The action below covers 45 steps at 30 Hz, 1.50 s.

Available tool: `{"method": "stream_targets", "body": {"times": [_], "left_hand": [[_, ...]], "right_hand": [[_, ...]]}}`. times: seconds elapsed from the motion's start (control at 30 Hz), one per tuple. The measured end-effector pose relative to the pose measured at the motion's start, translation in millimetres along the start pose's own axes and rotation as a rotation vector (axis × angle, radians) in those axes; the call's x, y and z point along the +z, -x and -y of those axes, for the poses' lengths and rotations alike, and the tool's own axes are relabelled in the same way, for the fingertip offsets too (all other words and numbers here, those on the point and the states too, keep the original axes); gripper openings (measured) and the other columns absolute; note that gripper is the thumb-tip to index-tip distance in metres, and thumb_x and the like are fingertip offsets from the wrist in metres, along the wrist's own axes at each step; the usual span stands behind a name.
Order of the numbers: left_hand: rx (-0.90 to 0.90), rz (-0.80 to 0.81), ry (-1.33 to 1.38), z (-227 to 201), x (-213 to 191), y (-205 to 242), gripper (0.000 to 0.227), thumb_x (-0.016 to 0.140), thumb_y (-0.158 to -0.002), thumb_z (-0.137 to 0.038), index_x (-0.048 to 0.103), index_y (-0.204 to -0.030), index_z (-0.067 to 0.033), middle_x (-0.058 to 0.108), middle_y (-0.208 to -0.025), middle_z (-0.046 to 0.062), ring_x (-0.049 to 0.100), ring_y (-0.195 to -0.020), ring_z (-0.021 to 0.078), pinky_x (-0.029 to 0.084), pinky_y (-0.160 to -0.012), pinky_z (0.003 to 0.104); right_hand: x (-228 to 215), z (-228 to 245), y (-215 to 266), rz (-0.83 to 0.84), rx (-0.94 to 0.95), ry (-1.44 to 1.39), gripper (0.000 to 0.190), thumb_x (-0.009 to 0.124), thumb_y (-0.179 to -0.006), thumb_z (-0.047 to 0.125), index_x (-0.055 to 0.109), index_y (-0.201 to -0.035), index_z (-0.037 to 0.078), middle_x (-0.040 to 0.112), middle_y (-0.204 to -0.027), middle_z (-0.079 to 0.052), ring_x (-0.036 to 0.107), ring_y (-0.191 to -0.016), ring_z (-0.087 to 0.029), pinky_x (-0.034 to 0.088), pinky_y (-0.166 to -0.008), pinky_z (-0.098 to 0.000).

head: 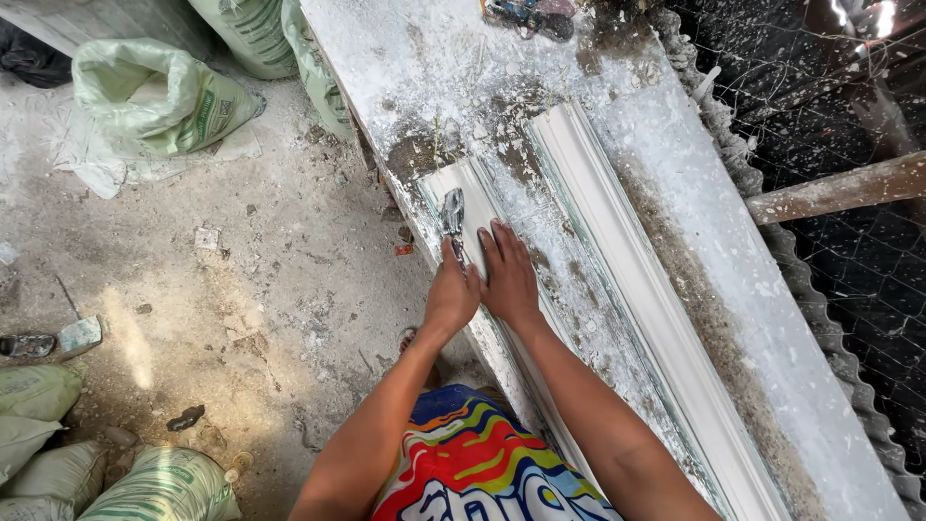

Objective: Trimming and cleaning excess plaster from decorative moldings using a putty knife.

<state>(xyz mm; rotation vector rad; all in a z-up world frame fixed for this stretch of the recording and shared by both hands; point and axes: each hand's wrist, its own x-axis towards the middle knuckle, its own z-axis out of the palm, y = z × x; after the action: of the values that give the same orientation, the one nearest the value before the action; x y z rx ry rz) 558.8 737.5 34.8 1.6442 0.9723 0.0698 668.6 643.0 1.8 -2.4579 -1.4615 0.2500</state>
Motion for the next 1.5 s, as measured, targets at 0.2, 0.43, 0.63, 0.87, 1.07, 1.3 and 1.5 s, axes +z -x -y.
{"method": "stream_targets", "body": {"times": [0.2,0.43,0.63,0.87,1.07,1.3,1.5], "left_hand": [[0.002,0.005,-0.061,21.7,34.6,27.7,0.075,0.049,-0.097,-0.018,0.013,-0.158,0.0092,0.064,-0.124,0.036,0.066,-0.114,0.0478,0.053,-0.099,0.049],[-0.023,0.018,-0.025,-13.3,-12.1,-1.2,0.078,0.052,-0.098,-0.023,0.012,-0.157,0.0078,0.066,-0.118,0.035,0.070,-0.104,0.0444,0.055,-0.094,0.049],[-0.073,0.009,-0.046,0.3,12.5,21.1,0.068,0.047,-0.109,-0.030,0.018,-0.157,0.0074,0.069,-0.108,0.034,0.071,-0.098,0.0462,0.056,-0.088,0.050],[-0.110,0.026,-0.017,-13.5,-16.0,-5.6,0.082,0.056,-0.093,-0.019,0.011,-0.158,0.0042,0.071,-0.107,0.030,0.072,-0.099,0.0447,0.056,-0.089,0.049],[-0.067,-0.061,-0.023,33.5,10.3,5.0,0.079,0.058,-0.093,-0.013,0.015,-0.157,0.0055,0.070,-0.104,0.033,0.070,-0.097,0.0485,0.055,-0.087,0.051],[-0.272,0.117,0.019,-54.2,-31.7,34.2,0.076,0.048,-0.100,-0.019,0.007,-0.160,0.0018,0.073,-0.100,0.026,0.076,-0.088,0.0410,0.062,-0.079,0.048],[-0.054,-0.052,0.008,-1.6,8.8,-4.2,0.075,0.052,-0.098,-0.015,0.013,-0.157,0.0087,0.070,-0.103,0.029,0.073,-0.092,0.0433,0.057,-0.084,0.049]], "right_hand": [[2.6,-3.5,-1.3,0.031,0.020,0.018,0.070,0.061,-0.093,0.037,0.042,-0.153,0.006,0.035,-0.163,-0.018,0.030,-0.153,-0.036,0.022,-0.125,-0.0497],[1.5,-2.2,-1.9,0.021,0.036,0.008,0.068,0.061,-0.096,0.039,0.042,-0.153,0.009,0.036,-0.161,-0.017,0.030,-0.152,-0.035,0.024,-0.124,-0.0499],[7.2,-5.2,2.3,-0.004,0.003,0.035,0.067,0.062,-0.096,0.038,0.042,-0.152,0.007,0.037,-0.162,-0.018,0.031,-0.152,-0.036,0.025,-0.125,-0.0502],[2.6,-1.2,-0.6,-0.041,-0.002,0.012,0.066,0.063,-0.094,0.036,0.045,-0.151,0.007,0.040,-0.159,-0.019,0.034,-0.150,-0.037,0.026,-0.123,-0.0505],[1.3,0.0,-1.2,-0.047,-0.004,0.009,0.065,0.065,-0.094,0.036,0.047,-0.149,0.006,0.040,-0.158,-0.019,0.035,-0.149,-0.038,0.026,-0.123,-0.0512],[0.3,0.3,-3.2,0.043,0.050,0.016,0.067,0.061,-0.096,0.039,0.042,-0.152,0.009,0.036,-0.160,-0.017,0.031,-0.151,-0.035,0.022,-0.124,-0.0509],[3.3,-2.3,-2.3,0.070,0.053,0.036,0.067,0.059,-0.098,0.041,0.040,-0.153,0.009,0.032,-0.163,-0.016,0.026,-0.153,-0.033,0.018,-0.124,-0.0505]]}}
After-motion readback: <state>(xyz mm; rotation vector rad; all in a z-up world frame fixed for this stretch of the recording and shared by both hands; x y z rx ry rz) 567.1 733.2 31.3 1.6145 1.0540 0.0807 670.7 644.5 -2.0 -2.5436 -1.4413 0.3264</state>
